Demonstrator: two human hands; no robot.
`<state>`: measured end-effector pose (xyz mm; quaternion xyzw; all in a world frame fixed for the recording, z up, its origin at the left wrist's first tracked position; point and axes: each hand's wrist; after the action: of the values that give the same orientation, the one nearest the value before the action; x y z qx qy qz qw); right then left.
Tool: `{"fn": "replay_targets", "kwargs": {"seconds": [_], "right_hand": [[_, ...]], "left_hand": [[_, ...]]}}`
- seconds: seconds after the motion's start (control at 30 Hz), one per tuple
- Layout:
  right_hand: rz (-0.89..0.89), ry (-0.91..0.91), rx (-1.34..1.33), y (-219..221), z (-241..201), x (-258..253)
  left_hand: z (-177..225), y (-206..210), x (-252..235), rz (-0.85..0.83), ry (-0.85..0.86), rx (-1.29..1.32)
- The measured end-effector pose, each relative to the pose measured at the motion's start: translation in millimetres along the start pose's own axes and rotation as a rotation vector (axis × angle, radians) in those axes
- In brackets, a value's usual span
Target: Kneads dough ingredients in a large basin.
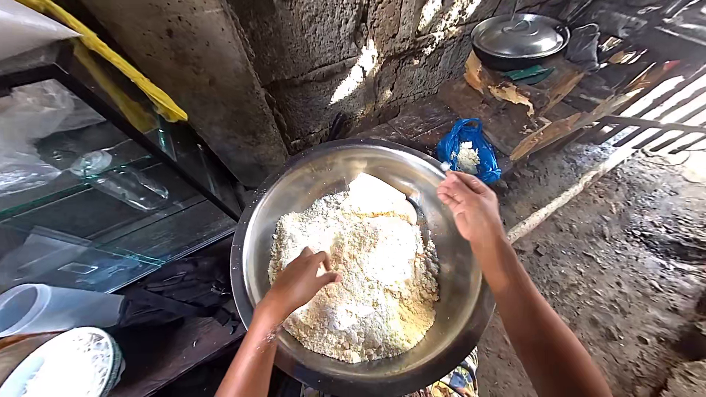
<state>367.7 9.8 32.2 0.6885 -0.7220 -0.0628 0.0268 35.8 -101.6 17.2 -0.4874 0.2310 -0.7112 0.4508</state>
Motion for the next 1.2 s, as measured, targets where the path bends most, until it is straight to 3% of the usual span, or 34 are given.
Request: {"fn": "replay_targets", "kwargs": {"seconds": [0.07, 0.13, 0.23, 0.33, 0.5, 0.6, 0.7, 0.77, 0.87, 0.93, 1.1, 1.2], "right_hand": [[-0.007, 0.086, 0.122, -17, 2, 4], [-0.276, 0.339, 0.414, -24, 24, 23], [-0.675, 0.704, 0.862, -6, 73, 62], [-0.713, 0.661, 1.015, 33, 83, 89], [-0.766, 0.519, 0.578, 57, 75, 93], [-0.695, 0.373, 0.279, 57, 71, 83], [-0.594, 0.382, 0.219, 69, 45, 73], [-0.548, 0.397, 0.201, 78, 33, 68], [-0.499, 0.391, 0.195, 84, 29, 62], [-0.482, 0.385, 0.152, 83, 34, 61], [-0.598, 0.392, 0.092, 66, 45, 60], [-0.674, 0.423, 0.102, 56, 48, 58]], "left_hand": [[-13, 6, 14, -0.090, -0.091, -0.095], [-20, 21, 20, -0.127, -0.119, -0.091], [-15, 46, 18, -0.038, -0.108, 0.062], [-3, 60, 6, 0.041, 0.003, 0.261], [20, 69, -28, 0.130, 0.130, 0.722], [38, 52, -31, 0.218, 0.146, 1.193], [42, 30, -38, 0.303, 0.108, 1.491], [37, 24, -49, 0.309, 0.117, 1.572], [29, 21, -57, 0.191, 0.215, 1.710], [27, 20, -55, 0.126, 0.181, 1.717], [19, 22, -53, 0.206, 0.104, 1.520], [13, 21, -49, 0.174, 0.169, 1.573]]}}
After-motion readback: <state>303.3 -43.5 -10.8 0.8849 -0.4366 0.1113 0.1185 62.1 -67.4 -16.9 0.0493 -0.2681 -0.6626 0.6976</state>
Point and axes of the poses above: each hand's wrist, its own x-axis away from the middle knuckle, its own y-axis out of the palm, z = x × y, and after that the axes turned 5 degrees about -x, right-handed
